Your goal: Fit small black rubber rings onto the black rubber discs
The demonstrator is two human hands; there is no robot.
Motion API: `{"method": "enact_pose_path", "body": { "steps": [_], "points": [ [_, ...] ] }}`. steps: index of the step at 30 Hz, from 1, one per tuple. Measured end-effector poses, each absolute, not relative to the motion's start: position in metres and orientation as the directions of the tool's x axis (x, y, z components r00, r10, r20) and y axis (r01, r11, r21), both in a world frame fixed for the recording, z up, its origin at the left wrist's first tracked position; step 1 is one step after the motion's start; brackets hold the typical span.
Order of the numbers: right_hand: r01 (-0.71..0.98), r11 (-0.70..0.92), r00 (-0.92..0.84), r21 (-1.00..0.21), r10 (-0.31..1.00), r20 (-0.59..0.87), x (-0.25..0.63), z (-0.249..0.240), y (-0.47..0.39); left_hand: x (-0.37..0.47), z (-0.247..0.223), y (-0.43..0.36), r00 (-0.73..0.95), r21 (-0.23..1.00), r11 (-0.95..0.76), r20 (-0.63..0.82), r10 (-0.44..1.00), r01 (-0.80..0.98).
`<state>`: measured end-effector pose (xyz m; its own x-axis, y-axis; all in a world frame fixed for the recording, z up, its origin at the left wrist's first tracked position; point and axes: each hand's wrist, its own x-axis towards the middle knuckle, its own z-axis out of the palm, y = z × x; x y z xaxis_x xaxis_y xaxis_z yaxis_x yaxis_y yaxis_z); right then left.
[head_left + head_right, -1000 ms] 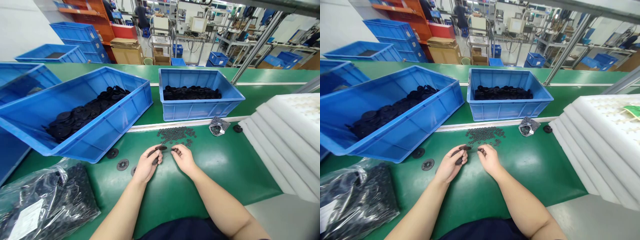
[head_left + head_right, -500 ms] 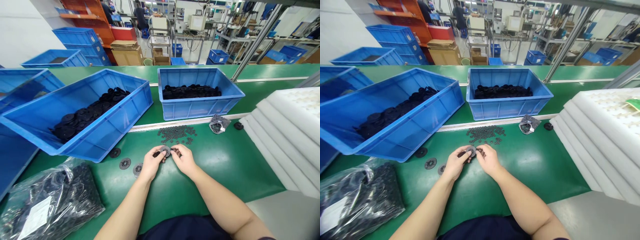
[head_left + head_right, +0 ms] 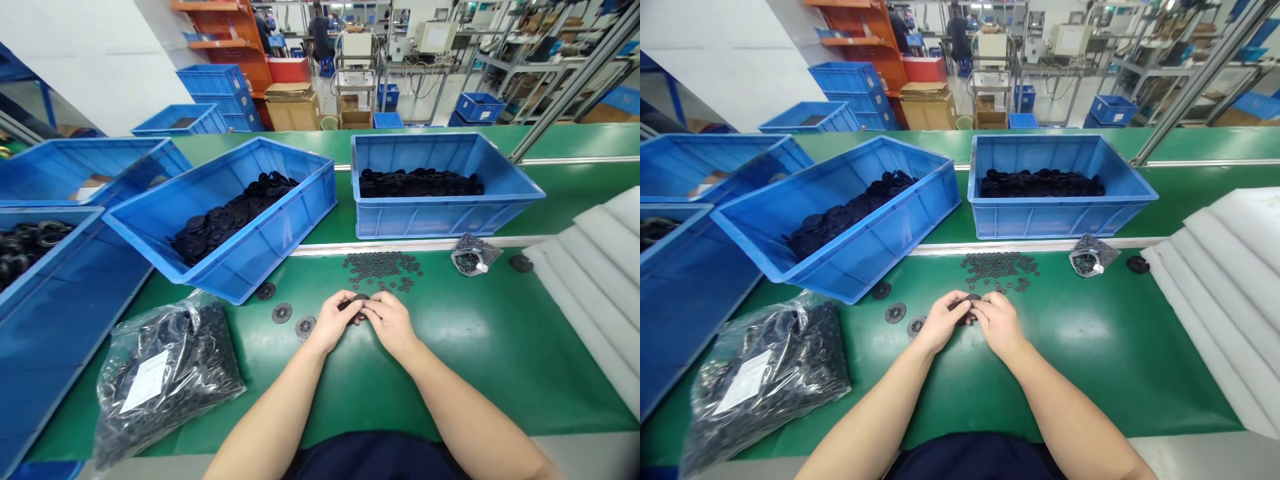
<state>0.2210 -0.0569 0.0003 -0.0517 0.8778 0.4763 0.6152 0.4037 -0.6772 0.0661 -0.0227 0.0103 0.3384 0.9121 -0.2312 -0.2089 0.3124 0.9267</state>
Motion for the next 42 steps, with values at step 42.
{"method": "enact_pose_path", "body": {
  "steps": [42],
  "points": [
    [0.672, 0.316, -0.014, -0.670, 0.910, 0.415, 0.239, 0.005, -0.048, 0.026, 0.040, -0.020, 0.084, 0.975, 0.071, -0.091, 0.992, 0.212]
  ]
}}
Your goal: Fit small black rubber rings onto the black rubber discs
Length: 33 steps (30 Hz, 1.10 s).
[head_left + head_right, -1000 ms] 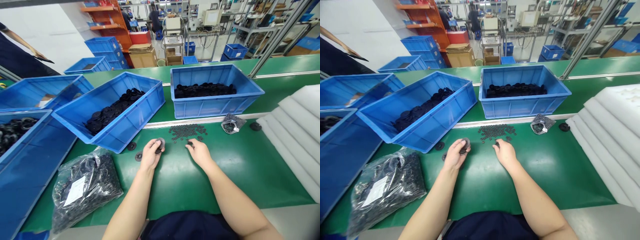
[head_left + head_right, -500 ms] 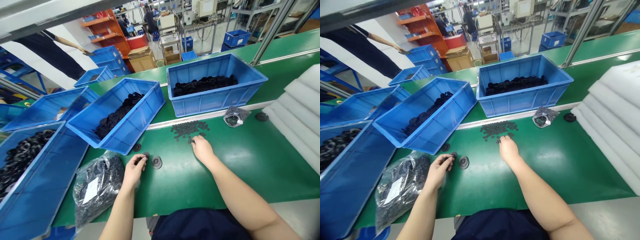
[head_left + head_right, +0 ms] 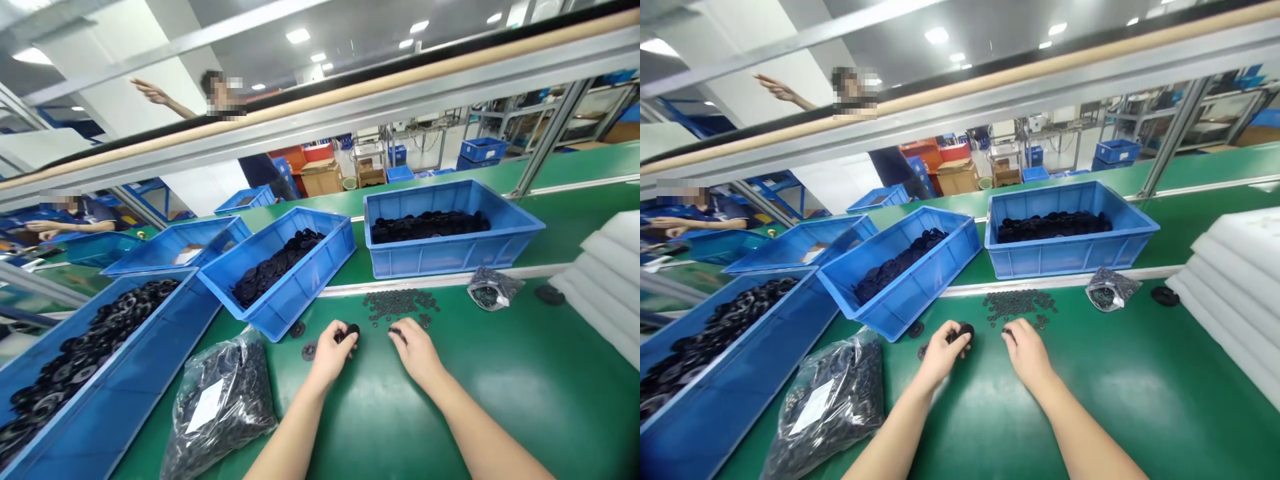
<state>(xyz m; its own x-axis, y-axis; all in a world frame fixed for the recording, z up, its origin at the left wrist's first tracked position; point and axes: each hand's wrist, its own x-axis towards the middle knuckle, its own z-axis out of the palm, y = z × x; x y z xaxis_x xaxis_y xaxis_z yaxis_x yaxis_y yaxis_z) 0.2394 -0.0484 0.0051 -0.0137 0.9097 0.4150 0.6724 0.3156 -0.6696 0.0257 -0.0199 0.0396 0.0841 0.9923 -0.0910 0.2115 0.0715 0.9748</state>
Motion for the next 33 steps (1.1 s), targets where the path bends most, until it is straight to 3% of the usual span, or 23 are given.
{"method": "enact_pose_path", "body": {
  "steps": [3, 6, 20, 25, 29, 33],
  "points": [
    [0.576, 0.442, -0.072, -0.687, 0.865, 0.496, 0.224, 0.009, -0.058, 0.055, 0.033, -0.026, 0.193, 0.981, 0.177, -0.160, 0.968, -0.074],
    [0.565, 0.449, -0.072, -0.693, 0.863, 0.500, 0.214, 0.007, -0.062, 0.069, 0.020, -0.033, 0.276, 0.952, 0.240, -0.183, 0.944, -0.191],
    [0.552, 0.449, -0.106, -0.703, 0.874, 0.474, 0.210, 0.011, -0.064, 0.051, 0.008, -0.030, 0.468, 0.828, 0.474, -0.305, 0.829, -0.300],
    [0.542, 0.436, -0.095, -0.719, 0.881, 0.463, 0.214, 0.012, -0.063, 0.051, 0.008, -0.030, 0.405, 0.812, 0.453, -0.299, 0.864, -0.367],
    [0.740, 0.237, 0.042, -0.630, 0.918, 0.394, 0.230, 0.001, -0.052, 0.052, 0.011, -0.031, 0.289, 0.868, 0.331, -0.230, 0.929, -0.371],
    [0.889, -0.076, 0.128, -0.451, 0.988, 0.087, 0.243, 0.002, -0.044, 0.035, 0.012, -0.022, 0.021, 0.972, 0.103, -0.100, 0.995, -0.212]
  ]
}}
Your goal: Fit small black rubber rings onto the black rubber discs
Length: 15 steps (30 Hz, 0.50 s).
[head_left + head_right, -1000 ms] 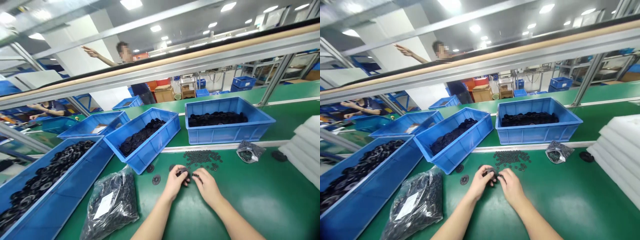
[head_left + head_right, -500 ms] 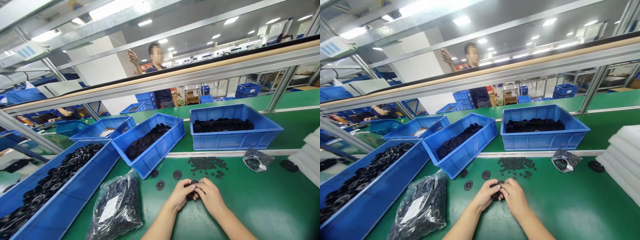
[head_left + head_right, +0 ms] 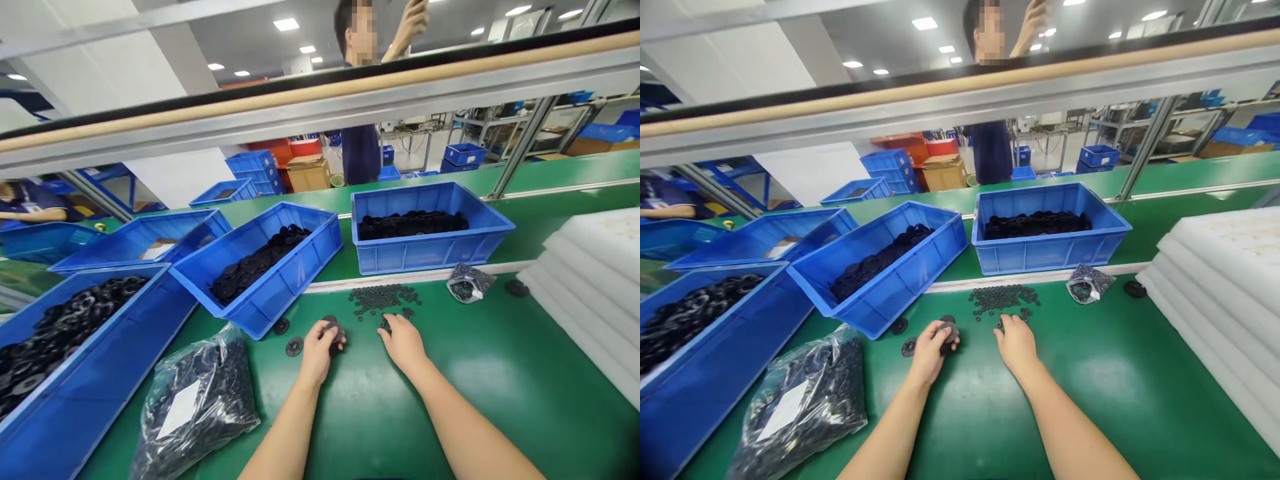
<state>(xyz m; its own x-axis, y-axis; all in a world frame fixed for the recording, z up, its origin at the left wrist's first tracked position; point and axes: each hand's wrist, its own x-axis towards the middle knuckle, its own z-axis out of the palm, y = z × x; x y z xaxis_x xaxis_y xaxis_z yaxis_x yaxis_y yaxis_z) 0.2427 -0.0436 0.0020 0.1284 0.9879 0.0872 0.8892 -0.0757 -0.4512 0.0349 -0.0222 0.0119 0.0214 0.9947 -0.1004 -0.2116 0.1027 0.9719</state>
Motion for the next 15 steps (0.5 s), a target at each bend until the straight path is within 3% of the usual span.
{"method": "enact_pose_path", "body": {
  "steps": [4, 6, 8, 12, 15],
  "points": [
    [0.918, -0.107, 0.107, -0.382, 0.994, -0.022, 0.243, 0.006, -0.041, 0.008, 0.008, -0.008, -0.250, 0.969, -0.064, 0.125, 0.960, 0.239],
    [0.918, -0.103, 0.104, -0.382, 0.994, -0.019, 0.243, 0.006, -0.040, 0.001, 0.007, -0.003, -0.219, 0.846, -0.096, 0.244, 0.945, 0.524],
    [0.917, -0.103, 0.108, -0.386, 0.994, -0.009, 0.243, 0.005, -0.040, -0.001, 0.007, -0.001, -0.096, 0.682, -0.118, 0.267, 0.959, 0.722],
    [0.913, -0.104, 0.123, -0.395, 0.992, 0.023, 0.244, 0.005, -0.039, 0.006, 0.010, 0.006, 0.070, 0.448, -0.110, 0.104, 0.992, 0.887],
    [0.908, -0.095, 0.129, -0.409, 0.990, 0.056, 0.244, 0.003, -0.039, 0.017, 0.016, 0.012, 0.069, 0.452, -0.102, 0.088, 0.994, 0.886]
  ]
}}
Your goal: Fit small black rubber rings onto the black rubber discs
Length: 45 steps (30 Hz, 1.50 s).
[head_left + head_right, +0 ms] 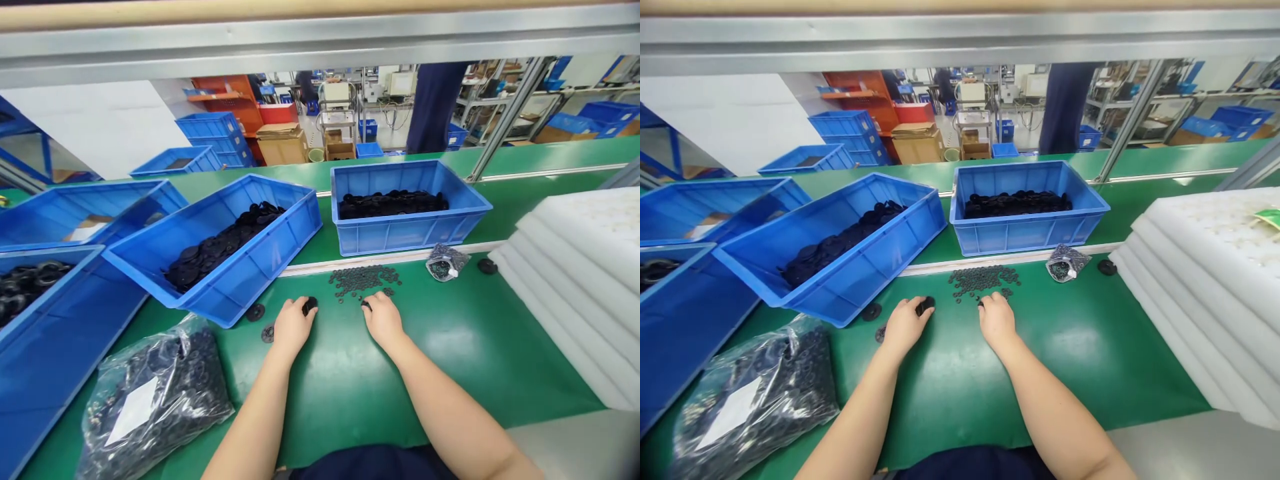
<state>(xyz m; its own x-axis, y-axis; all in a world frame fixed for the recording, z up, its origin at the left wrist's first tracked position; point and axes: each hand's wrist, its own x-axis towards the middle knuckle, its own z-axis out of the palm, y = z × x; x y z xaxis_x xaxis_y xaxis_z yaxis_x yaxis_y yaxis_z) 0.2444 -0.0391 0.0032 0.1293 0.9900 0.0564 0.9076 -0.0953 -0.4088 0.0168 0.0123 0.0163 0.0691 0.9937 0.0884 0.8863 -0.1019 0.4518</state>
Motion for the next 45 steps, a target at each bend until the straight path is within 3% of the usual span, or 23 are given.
{"method": "enact_pose_path", "body": {
  "steps": [3, 6, 9, 11, 16, 23, 28, 33, 38, 45],
  "points": [
    [0.889, -0.066, 0.132, -0.454, 0.985, 0.115, 0.246, -0.001, -0.039, 0.034, 0.021, 0.014, 0.070, 0.680, -0.121, 0.102, 0.992, 0.724],
    [0.822, 0.019, 0.132, -0.570, 0.966, 0.223, 0.248, -0.006, -0.037, 0.055, 0.019, 0.005, 0.084, 0.944, -0.006, -0.023, 0.996, 0.330],
    [0.684, 0.155, 0.129, -0.712, 0.936, 0.328, 0.247, -0.009, -0.037, 0.068, 0.013, -0.009, 0.136, 0.988, 0.153, -0.147, 0.980, -0.035],
    [0.599, 0.205, 0.140, -0.774, 0.925, 0.353, 0.244, -0.009, -0.038, 0.069, 0.009, -0.016, 0.178, 0.966, 0.217, -0.192, 0.965, -0.137],
    [0.451, 0.173, 0.174, -0.875, 0.945, 0.276, 0.230, -0.003, -0.045, 0.066, 0.007, -0.018, 0.175, 0.949, 0.256, -0.225, 0.959, -0.184],
    [0.426, 0.210, 0.067, -0.880, 0.963, 0.262, 0.222, 0.008, -0.052, 0.068, 0.011, -0.021, 0.271, 0.964, 0.222, -0.177, 0.946, -0.146],
    [0.262, 0.054, 0.180, -0.964, 0.978, 0.104, 0.224, 0.005, -0.048, 0.065, 0.010, -0.021, 0.334, 0.966, 0.219, -0.163, 0.928, -0.138],
    [0.090, -0.101, 0.136, -0.991, 0.987, -0.088, 0.230, 0.001, -0.044, 0.065, 0.012, -0.021, 0.359, 0.966, 0.226, -0.167, 0.918, -0.127],
    [0.188, -0.041, 0.232, -0.981, 0.973, 0.004, 0.226, -0.001, -0.045, 0.066, 0.014, -0.022, 0.343, 0.960, 0.242, -0.182, 0.921, -0.140],
    [0.113, -0.032, 0.087, -0.993, 0.996, -0.022, 0.226, 0.001, -0.047, 0.065, 0.013, -0.020, 0.431, 0.947, 0.289, -0.205, 0.879, -0.141]
  ]
}}
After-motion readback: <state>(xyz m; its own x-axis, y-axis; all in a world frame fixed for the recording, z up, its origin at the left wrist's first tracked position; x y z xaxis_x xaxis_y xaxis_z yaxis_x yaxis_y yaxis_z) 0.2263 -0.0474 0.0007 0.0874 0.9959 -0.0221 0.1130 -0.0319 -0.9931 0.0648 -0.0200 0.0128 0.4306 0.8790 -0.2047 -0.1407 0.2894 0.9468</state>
